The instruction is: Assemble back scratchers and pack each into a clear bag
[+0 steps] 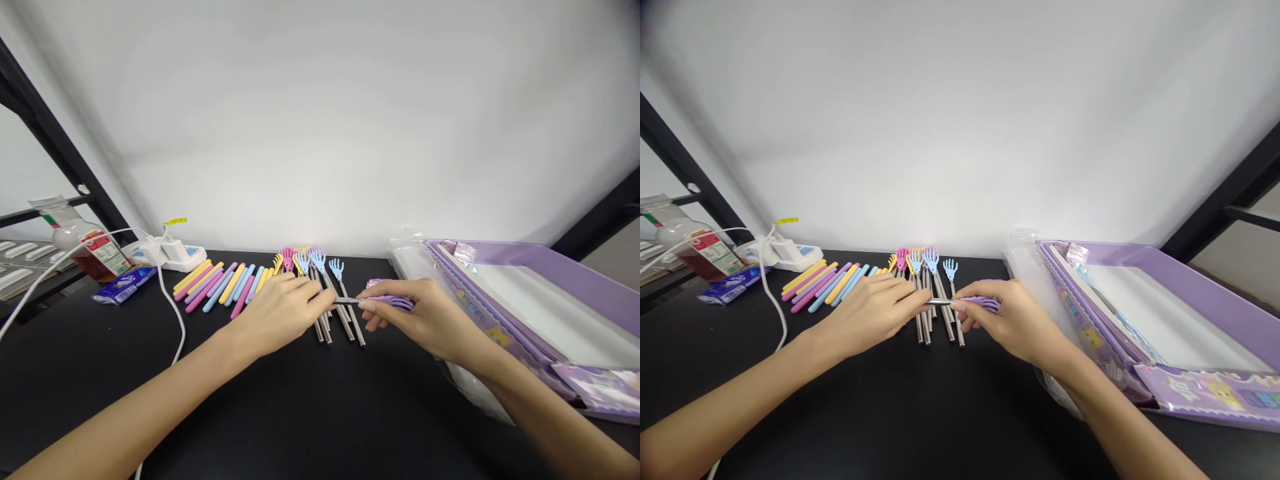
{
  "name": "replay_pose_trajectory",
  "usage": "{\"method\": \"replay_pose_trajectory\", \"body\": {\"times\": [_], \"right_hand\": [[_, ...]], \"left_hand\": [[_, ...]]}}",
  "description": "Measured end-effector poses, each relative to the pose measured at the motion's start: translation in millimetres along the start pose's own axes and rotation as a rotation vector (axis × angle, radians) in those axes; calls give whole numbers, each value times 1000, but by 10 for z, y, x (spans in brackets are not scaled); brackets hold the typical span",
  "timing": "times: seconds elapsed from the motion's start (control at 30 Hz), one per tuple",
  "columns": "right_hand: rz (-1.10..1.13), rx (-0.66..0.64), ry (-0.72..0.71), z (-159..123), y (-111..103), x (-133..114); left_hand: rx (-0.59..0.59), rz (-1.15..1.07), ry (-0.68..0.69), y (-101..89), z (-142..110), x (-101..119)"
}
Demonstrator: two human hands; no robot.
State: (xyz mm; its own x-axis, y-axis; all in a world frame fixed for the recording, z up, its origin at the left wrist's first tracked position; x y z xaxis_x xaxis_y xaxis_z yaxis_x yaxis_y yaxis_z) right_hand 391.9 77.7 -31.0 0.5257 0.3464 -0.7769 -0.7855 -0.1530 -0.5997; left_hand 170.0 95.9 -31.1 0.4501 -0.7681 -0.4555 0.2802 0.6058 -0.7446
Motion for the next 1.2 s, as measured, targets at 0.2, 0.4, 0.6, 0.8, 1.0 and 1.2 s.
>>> {"method": "replay_pose_trajectory", "body": {"times": [0.2, 0.4, 0.6, 0.8, 1.0, 1.2], "right_hand": [[-147, 106, 94, -75, -572, 118], [-121, 441, 146, -286, -1263, 442], [138, 557, 315, -306, -1374, 653], [70, 199, 177, -75, -561, 69], [403, 175, 226, 26, -238, -6], [900, 971, 316, -66, -1080, 550]], "left_hand": [[-63, -105, -103, -6, -221, -367], [-66, -131, -184, -3, -488, -782], [-58, -57, -104, 49, -469, -718], [74, -72, -47, -27, -124, -223], [63, -163, -94, -41, -65, -67], [-121, -262, -276, 70, -411, -582]]}}
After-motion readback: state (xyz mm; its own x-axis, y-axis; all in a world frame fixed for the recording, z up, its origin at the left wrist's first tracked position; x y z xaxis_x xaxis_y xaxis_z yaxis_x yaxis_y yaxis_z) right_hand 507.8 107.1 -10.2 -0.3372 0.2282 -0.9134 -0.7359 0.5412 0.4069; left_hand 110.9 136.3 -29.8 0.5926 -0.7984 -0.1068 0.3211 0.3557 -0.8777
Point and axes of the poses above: each hand's wrist, its own z-axis towards the middle knuckle, its own y-axis out of the palm, x = y × z, the point moved 2 cm from there along z, towards the middle knuckle, and after that the axes turned 4 degrees about y, right-handed, at the moved point
